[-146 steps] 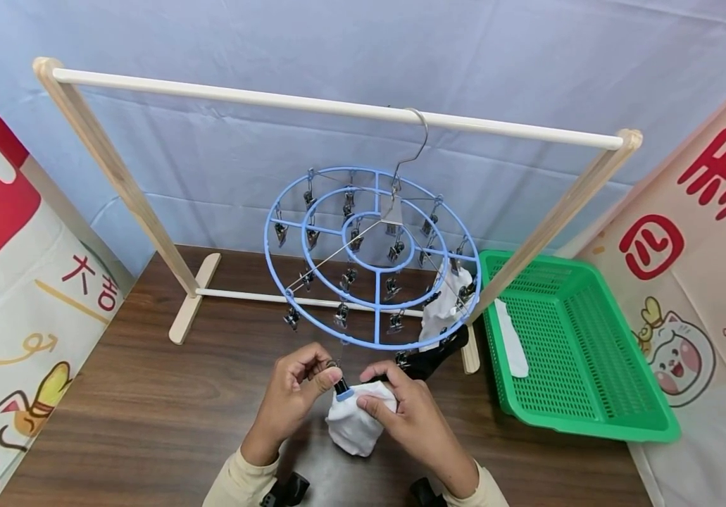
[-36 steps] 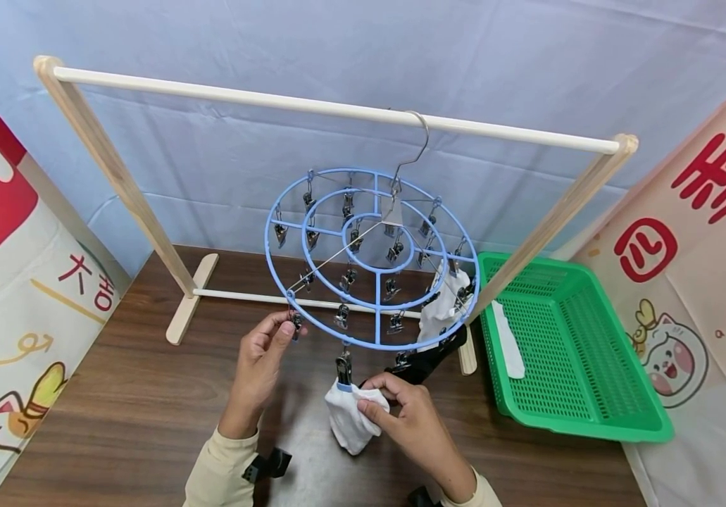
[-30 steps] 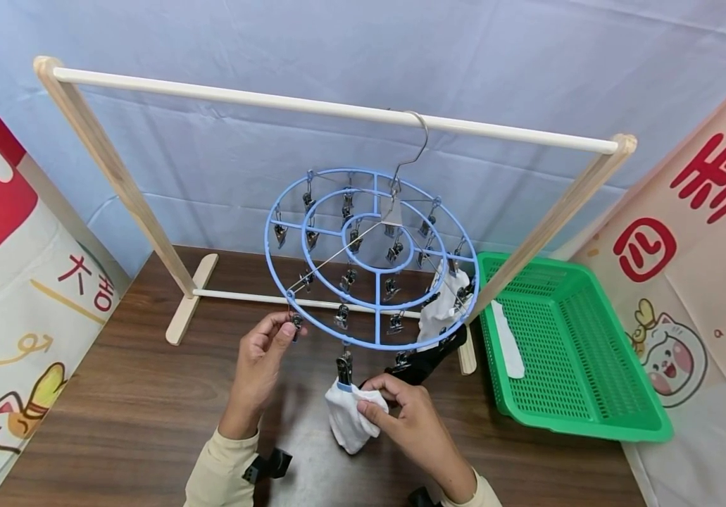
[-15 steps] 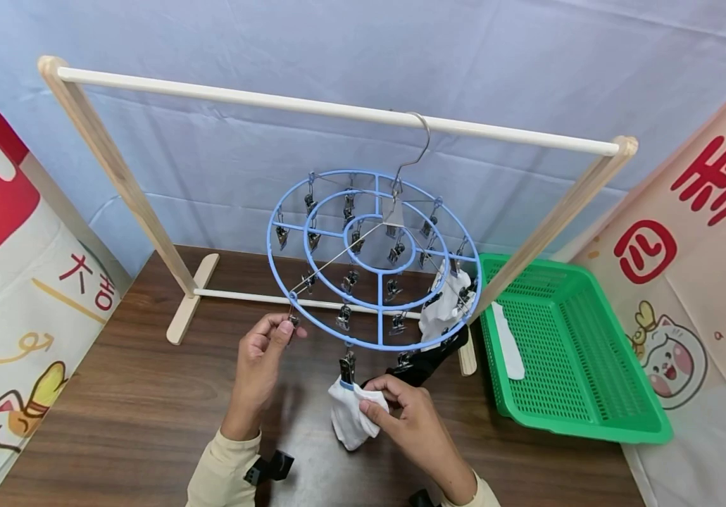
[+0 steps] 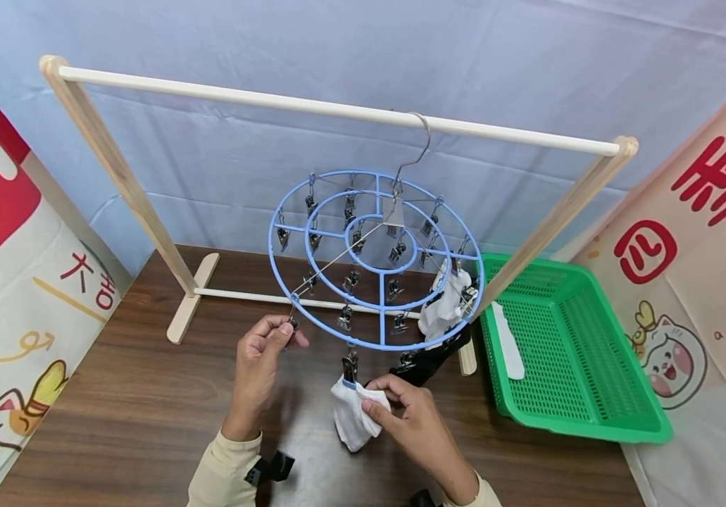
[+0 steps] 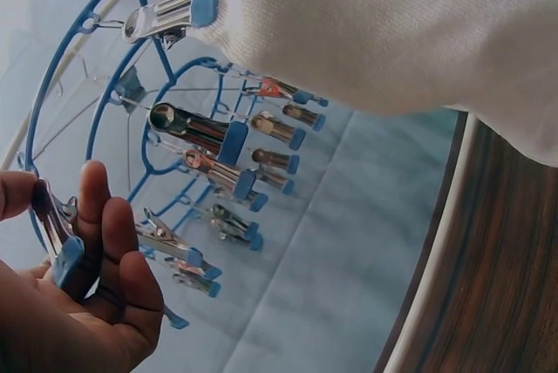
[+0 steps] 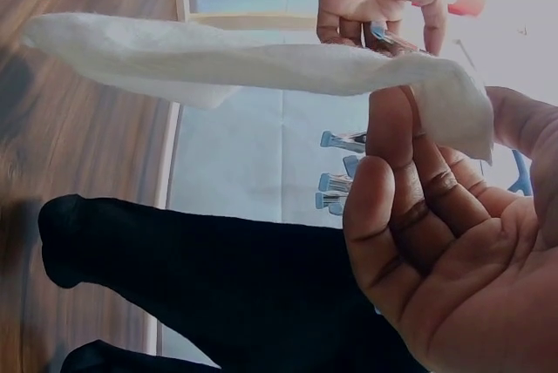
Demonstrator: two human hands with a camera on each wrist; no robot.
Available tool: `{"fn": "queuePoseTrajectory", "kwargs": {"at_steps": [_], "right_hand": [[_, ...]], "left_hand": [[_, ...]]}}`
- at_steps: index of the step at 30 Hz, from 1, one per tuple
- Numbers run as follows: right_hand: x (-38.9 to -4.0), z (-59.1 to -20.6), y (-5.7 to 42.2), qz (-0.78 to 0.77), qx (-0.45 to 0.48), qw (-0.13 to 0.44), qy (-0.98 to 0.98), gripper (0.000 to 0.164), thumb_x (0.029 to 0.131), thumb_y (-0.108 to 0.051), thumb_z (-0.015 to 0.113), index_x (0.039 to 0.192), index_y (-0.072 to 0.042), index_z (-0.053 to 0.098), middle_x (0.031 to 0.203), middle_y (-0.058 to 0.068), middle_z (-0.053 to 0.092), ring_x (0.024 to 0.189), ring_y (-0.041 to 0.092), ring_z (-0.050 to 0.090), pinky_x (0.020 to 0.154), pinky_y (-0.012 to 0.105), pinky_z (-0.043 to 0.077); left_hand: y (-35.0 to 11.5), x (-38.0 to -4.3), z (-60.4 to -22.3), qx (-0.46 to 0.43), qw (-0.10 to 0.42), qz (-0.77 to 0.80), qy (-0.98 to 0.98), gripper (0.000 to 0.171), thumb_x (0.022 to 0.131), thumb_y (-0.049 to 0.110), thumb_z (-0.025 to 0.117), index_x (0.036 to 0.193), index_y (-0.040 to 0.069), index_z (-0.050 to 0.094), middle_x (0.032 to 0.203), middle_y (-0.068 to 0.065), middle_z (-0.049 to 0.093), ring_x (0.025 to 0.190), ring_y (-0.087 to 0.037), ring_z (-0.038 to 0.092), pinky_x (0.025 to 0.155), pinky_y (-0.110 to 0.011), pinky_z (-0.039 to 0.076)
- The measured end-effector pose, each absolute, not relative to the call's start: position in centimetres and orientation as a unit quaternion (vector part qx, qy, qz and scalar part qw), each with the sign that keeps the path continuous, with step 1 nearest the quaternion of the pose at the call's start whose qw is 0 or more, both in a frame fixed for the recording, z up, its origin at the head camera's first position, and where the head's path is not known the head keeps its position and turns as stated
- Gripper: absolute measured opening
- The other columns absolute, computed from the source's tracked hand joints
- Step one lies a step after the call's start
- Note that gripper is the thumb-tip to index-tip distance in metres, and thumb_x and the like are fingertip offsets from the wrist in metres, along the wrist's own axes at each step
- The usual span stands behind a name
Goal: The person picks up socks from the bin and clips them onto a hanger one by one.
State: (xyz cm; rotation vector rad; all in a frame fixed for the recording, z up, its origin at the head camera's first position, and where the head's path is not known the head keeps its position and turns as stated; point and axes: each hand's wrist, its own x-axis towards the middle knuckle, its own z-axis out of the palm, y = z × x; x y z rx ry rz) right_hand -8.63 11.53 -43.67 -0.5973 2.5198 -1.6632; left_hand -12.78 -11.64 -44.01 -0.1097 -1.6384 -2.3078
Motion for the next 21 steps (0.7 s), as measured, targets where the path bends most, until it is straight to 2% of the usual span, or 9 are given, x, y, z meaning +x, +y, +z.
{"fn": "queuePoseTrajectory", "kwargs": {"at_steps": [4, 7, 11, 14, 17, 21], "right_hand": [[-8.6, -43.7, 11.6, -0.547, -0.18, 0.035, 0.817, 0.013, 0.087, -0.013, 0.073, 0.097, -0.009, 0.066, 0.081, -0.002, 0.07, 0.067, 0.004, 0.059, 0.057, 0.025, 0.052], [-8.7, -43.7, 11.7, -0.549, -0.169, 0.033, 0.818, 0.014, 0.086, -0.013, 0.074, 0.096, -0.009, 0.066, 0.082, -0.001, 0.07, 0.068, 0.006, 0.06, 0.06, 0.026, 0.053], [-8.7, -43.5, 12.0, -0.559, -0.161, 0.033, 0.813, 0.016, 0.084, -0.012, 0.075, 0.096, -0.008, 0.066, 0.079, 0.0, 0.068, 0.068, 0.009, 0.061, 0.058, 0.028, 0.053], [-8.7, -43.3, 12.4, -0.566, -0.167, 0.028, 0.807, 0.016, 0.084, -0.012, 0.075, 0.097, -0.007, 0.067, 0.078, 0.001, 0.068, 0.066, 0.011, 0.062, 0.056, 0.028, 0.052], [-8.7, -43.1, 12.9, -0.567, -0.179, 0.014, 0.804, 0.014, 0.086, -0.01, 0.073, 0.097, -0.007, 0.067, 0.083, 0.003, 0.07, 0.068, 0.012, 0.063, 0.057, 0.029, 0.053], [-8.9, -42.6, 13.9, -0.569, -0.186, 0.001, 0.801, 0.009, 0.087, -0.008, 0.071, 0.095, -0.008, 0.066, 0.086, 0.004, 0.071, 0.072, 0.013, 0.065, 0.06, 0.029, 0.054]], "left_hand": [[-11.7, -12.7, -44.0, -0.038, 0.162, -0.809, -0.563, 0.009, 0.095, -0.004, 0.051, 0.09, -0.008, 0.057, 0.065, -0.004, 0.066, 0.067, -0.013, 0.064, 0.068, -0.026, 0.049], [-11.8, -12.7, -44.1, -0.037, 0.165, -0.81, -0.561, 0.011, 0.095, -0.004, 0.051, 0.089, -0.011, 0.057, 0.064, -0.004, 0.066, 0.066, -0.014, 0.063, 0.067, -0.026, 0.048], [-11.8, -12.6, -44.0, -0.034, 0.167, -0.812, -0.558, 0.012, 0.095, -0.004, 0.051, 0.088, -0.013, 0.057, 0.064, -0.004, 0.066, 0.065, -0.014, 0.063, 0.066, -0.026, 0.048], [-11.8, -12.6, -44.0, -0.033, 0.169, -0.814, -0.554, 0.011, 0.094, -0.005, 0.051, 0.087, -0.01, 0.058, 0.064, -0.004, 0.065, 0.063, -0.013, 0.063, 0.065, -0.027, 0.048], [-11.8, -12.6, -44.1, -0.036, 0.171, -0.816, -0.551, 0.011, 0.093, -0.006, 0.05, 0.087, -0.008, 0.059, 0.064, -0.005, 0.065, 0.063, -0.013, 0.063, 0.065, -0.026, 0.049], [-11.9, -12.6, -44.1, -0.045, 0.176, -0.816, -0.549, 0.01, 0.093, -0.006, 0.051, 0.088, -0.01, 0.059, 0.064, -0.005, 0.065, 0.062, -0.014, 0.064, 0.066, -0.026, 0.05]]}}
